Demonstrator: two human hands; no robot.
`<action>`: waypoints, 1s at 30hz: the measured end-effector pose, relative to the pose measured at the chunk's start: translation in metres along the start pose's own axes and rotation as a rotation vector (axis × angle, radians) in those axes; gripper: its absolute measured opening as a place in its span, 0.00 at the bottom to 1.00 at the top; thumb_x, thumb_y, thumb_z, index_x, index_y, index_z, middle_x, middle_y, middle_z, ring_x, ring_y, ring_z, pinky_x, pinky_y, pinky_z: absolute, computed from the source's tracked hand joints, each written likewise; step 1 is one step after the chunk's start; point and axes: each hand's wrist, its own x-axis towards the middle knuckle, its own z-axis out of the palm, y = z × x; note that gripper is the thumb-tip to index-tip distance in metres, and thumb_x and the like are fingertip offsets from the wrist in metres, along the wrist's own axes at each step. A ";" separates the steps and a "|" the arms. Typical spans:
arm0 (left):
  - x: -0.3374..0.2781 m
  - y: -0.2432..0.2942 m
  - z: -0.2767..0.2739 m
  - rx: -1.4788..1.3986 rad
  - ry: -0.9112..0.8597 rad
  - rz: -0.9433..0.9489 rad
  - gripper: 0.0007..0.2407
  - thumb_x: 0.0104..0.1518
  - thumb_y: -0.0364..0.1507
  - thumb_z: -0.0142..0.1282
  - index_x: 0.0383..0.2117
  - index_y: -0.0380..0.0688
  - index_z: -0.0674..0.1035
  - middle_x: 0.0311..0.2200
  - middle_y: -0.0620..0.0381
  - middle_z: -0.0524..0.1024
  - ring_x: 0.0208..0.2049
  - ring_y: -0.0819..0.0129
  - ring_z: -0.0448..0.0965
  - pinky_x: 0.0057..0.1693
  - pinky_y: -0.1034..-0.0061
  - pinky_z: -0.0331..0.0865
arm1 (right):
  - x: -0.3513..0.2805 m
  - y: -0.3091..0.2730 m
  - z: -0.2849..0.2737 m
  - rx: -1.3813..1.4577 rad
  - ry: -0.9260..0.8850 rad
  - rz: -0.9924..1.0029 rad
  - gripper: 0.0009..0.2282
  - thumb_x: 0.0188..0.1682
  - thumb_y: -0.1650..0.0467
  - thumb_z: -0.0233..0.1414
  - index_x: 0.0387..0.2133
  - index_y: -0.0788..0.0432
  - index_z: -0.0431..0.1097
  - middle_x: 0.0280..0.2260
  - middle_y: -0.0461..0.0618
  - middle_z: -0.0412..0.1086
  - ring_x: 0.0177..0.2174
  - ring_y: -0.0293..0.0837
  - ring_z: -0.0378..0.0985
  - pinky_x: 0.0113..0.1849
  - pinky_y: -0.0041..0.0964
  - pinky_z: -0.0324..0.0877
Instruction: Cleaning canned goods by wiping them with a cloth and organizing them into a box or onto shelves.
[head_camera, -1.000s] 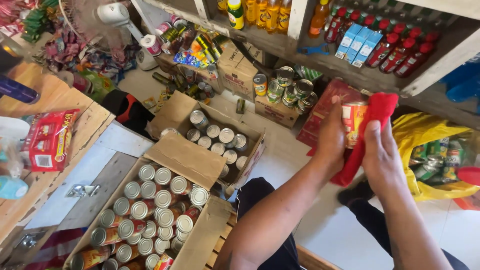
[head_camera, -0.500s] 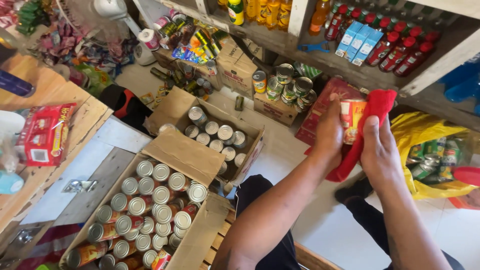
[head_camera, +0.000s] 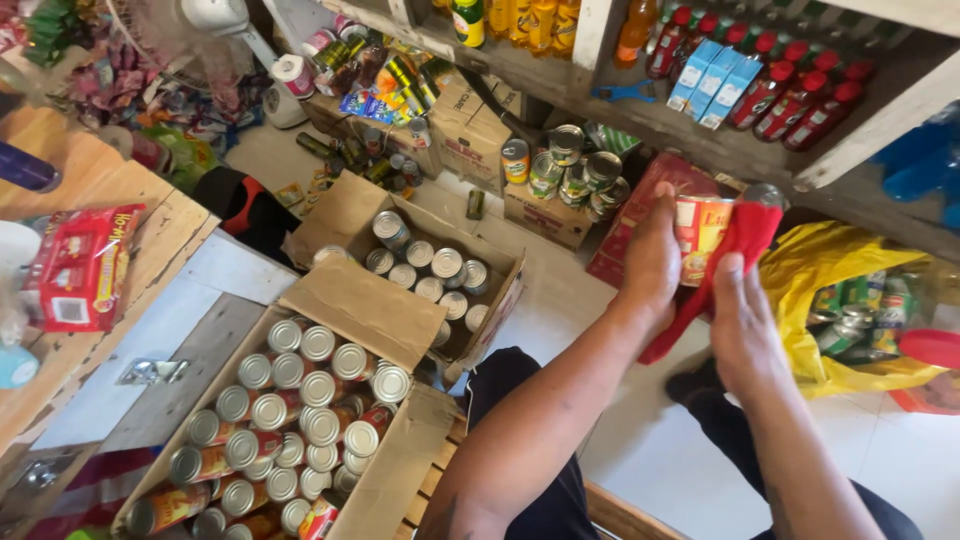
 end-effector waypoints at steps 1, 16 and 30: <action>-0.001 0.003 0.002 0.094 0.020 0.020 0.22 0.71 0.42 0.38 0.54 0.33 0.75 0.39 0.56 0.73 0.35 0.77 0.71 0.41 0.81 0.65 | -0.003 0.000 0.002 0.091 -0.009 -0.006 0.28 0.58 0.55 0.30 0.65 0.61 0.55 0.60 0.59 0.60 0.54 0.52 0.63 0.54 0.43 0.57; 0.001 -0.012 0.001 0.437 -0.088 0.024 0.26 0.71 0.51 0.26 0.22 0.48 0.69 0.17 0.60 0.63 0.18 0.70 0.64 0.28 0.69 0.60 | -0.001 -0.006 -0.002 0.130 0.084 -0.130 0.24 0.60 0.61 0.33 0.66 0.62 0.53 0.51 0.62 0.66 0.42 0.52 0.67 0.44 0.45 0.62; -0.029 0.020 0.020 0.366 -0.182 0.039 0.29 0.54 0.49 0.50 0.46 0.28 0.71 0.35 0.47 0.72 0.34 0.67 0.73 0.42 0.72 0.68 | -0.003 -0.004 -0.004 0.127 0.083 -0.060 0.28 0.60 0.58 0.28 0.67 0.64 0.52 0.60 0.64 0.61 0.53 0.57 0.64 0.53 0.44 0.57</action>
